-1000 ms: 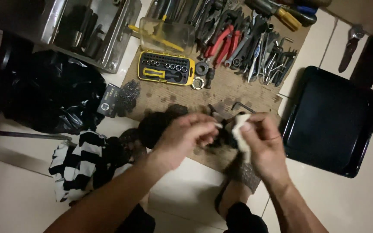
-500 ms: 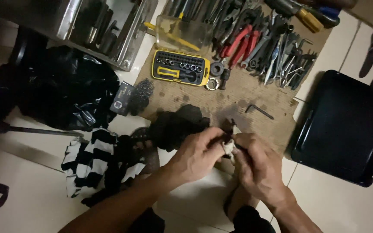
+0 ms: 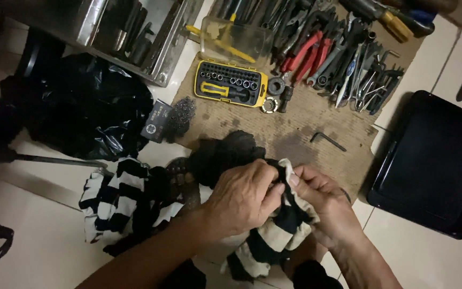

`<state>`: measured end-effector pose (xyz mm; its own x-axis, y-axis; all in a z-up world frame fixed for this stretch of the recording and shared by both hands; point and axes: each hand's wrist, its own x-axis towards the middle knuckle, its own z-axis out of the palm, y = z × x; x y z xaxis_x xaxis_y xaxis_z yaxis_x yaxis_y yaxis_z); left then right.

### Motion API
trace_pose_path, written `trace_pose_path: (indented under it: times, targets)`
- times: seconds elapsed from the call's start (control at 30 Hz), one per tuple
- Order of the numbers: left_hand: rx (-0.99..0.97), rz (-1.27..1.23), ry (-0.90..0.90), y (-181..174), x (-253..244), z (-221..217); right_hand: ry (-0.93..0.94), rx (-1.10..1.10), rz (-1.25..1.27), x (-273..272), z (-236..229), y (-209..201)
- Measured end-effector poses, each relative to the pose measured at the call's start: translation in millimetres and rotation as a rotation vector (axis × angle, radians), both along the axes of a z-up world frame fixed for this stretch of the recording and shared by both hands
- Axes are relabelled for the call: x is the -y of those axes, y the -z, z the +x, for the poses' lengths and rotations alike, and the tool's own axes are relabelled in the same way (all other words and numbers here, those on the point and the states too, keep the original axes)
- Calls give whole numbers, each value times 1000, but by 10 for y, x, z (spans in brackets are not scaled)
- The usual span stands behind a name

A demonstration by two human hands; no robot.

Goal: Cleaning small metal bicycle components with a cloth and organizing a socket set on a workbench.

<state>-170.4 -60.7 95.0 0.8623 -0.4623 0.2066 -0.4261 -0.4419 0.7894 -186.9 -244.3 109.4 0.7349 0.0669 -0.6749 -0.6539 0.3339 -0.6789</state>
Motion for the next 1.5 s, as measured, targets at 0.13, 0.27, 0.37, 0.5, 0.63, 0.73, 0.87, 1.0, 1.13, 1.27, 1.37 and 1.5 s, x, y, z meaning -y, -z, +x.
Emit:
trace_pose_path:
  times: [0.13,0.27,0.37,0.5,0.63,0.73,0.87,1.0,1.13,1.27,1.37,1.5]
  targets:
    - [-100,46,19,51,92,-36,-2,26,-66,33,-28,65]
    - [-306,-20,64,270,260,-208,-228,239,-520,123,-136,44]
    - [-825,-281,44,28,316,-69,-261,351,-612,152,-166,-39]
    - [-1355,-398,-171,-323,353,90,-247,448,-499,233,-150,-82]
    - [-1303,-379,-212,-268,362,18,-271,382,-624,302,-156,-70]
    - [-1059,-284,-220,-197,311,-45,-216,358,-597,339,-192,52]
    - [-340,-177,-55,-75,214,-104,-46,209,-202,237,-137,7]
    - [-457,-138,15,-139,184,-89,-255,244,-527,252,-131,-100]
    - [-271,-91,148,139,210,-172,-335,455,-616,348,-239,-94]
    - [-474,-262,338,118,176,-139,-445,764,-770,341,-281,-167]
    - [-516,-130,152,38,291,-186,-354,510,-712,338,-303,-115]
    - [-222,-70,12,-115,307,-153,9,108,-68,340,-227,-18]
